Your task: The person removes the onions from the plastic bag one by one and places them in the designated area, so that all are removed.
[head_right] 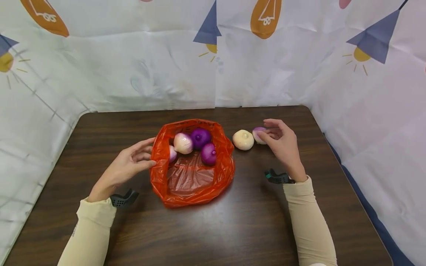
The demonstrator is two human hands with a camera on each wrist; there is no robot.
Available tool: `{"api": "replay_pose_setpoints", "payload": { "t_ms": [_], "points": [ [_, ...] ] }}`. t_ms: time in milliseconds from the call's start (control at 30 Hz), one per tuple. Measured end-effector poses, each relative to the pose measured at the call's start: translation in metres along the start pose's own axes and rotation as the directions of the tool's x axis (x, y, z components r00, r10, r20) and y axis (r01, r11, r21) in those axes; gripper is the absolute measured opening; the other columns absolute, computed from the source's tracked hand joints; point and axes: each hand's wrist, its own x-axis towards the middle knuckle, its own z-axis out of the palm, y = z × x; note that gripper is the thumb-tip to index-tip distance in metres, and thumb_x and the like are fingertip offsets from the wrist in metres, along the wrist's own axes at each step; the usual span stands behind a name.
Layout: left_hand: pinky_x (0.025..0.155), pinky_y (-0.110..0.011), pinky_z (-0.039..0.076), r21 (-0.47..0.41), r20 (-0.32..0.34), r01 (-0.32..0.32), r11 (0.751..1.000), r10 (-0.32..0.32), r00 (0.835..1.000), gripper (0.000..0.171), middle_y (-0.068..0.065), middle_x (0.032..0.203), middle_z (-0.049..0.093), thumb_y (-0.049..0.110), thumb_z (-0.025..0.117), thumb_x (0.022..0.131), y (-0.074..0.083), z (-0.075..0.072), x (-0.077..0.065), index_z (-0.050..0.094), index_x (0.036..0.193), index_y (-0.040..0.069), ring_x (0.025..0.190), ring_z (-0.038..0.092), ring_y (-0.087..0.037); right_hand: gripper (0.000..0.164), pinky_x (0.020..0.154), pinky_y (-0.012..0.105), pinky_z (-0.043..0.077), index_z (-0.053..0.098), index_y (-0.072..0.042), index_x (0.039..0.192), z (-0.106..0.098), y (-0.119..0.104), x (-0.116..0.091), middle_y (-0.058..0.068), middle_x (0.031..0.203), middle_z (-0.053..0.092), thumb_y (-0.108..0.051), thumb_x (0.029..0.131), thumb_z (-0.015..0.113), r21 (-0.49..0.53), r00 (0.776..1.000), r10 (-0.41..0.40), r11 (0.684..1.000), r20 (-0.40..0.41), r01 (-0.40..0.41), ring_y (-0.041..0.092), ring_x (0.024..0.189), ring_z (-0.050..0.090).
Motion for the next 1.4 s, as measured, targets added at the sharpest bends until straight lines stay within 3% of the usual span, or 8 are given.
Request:
{"api": "replay_pose_setpoints", "payload": {
  "t_ms": [267,333,500,667,833,1133,1400],
  "points": [
    [0.083,-0.021,0.061,-0.023,0.006,0.013,1.000,-0.013,1.000,0.077,-0.022,0.136,0.057,0.013,0.075,0.095,0.002,-0.001,-0.001,0.036,0.161,0.013,0.100,0.069,-0.005,0.041,0.088,0.014,0.057,0.064,-0.013,0.132,0.031,-0.018,0.001,0.000,0.120,0.068,-0.020,0.094,0.077,0.063,0.990,-0.086,0.995,0.109,0.079,0.008,0.101,0.068],
    [0.084,-0.020,0.061,-0.033,0.010,0.016,0.999,-0.016,1.000,0.078,-0.022,0.137,0.056,0.014,0.075,0.095,0.002,-0.002,-0.002,0.036,0.161,0.014,0.101,0.069,-0.006,0.041,0.090,0.012,0.056,0.065,-0.013,0.131,0.040,-0.022,0.002,-0.002,0.120,0.067,-0.018,0.093,0.078,0.045,0.983,-0.124,0.992,0.138,0.119,0.008,0.100,0.067],
    [0.084,-0.021,0.060,-0.034,0.010,0.019,0.999,-0.019,1.000,0.077,-0.020,0.137,0.057,0.016,0.076,0.095,0.001,-0.002,-0.003,0.036,0.161,0.016,0.102,0.069,-0.007,0.043,0.088,0.013,0.057,0.065,-0.011,0.130,0.063,-0.033,0.003,0.012,0.121,0.069,-0.015,0.090,0.081,0.012,0.956,-0.184,0.982,0.229,0.186,0.006,0.097,0.069],
    [0.084,-0.021,0.060,-0.025,0.007,0.005,1.000,-0.005,1.000,0.077,-0.019,0.136,0.058,0.016,0.076,0.095,0.001,-0.002,-0.004,0.037,0.161,0.016,0.102,0.069,-0.008,0.046,0.091,0.031,0.062,0.064,-0.004,0.129,0.084,-0.041,0.003,0.019,0.122,0.068,-0.011,0.088,0.082,0.031,0.924,-0.226,0.973,0.310,0.227,0.016,0.098,0.071],
    [0.085,-0.021,0.060,-0.021,0.012,0.015,1.000,-0.015,1.000,0.077,-0.018,0.136,0.058,0.017,0.076,0.094,0.003,-0.002,-0.004,0.038,0.161,0.018,0.104,0.069,-0.012,0.045,0.093,0.044,0.062,0.068,-0.007,0.128,0.100,-0.045,0.002,0.017,0.117,0.070,-0.012,0.086,0.084,-0.002,0.888,-0.273,0.955,0.371,0.295,0.027,0.101,0.073],
    [0.084,-0.019,0.060,-0.042,0.020,-0.011,0.999,0.012,1.000,0.076,-0.022,0.137,0.057,0.010,0.074,0.095,0.006,-0.002,-0.004,0.036,0.161,0.013,0.102,0.068,-0.009,0.048,0.099,0.048,0.059,0.067,-0.003,0.131,0.120,-0.039,0.006,0.016,0.123,0.066,-0.012,0.087,0.083,-0.114,0.852,-0.205,0.949,0.483,0.293,0.031,0.111,0.071],
    [0.083,-0.020,0.060,-0.044,0.010,-0.017,0.999,0.017,1.000,0.076,-0.021,0.135,0.057,0.010,0.074,0.094,0.005,-0.002,-0.005,0.037,0.160,0.012,0.103,0.068,-0.009,0.052,0.100,0.046,0.059,0.066,-0.006,0.132,0.127,-0.034,0.008,0.012,0.125,0.064,-0.014,0.085,0.086,-0.221,0.855,-0.147,0.932,0.498,0.289,0.029,0.114,0.071]
  ]
}}
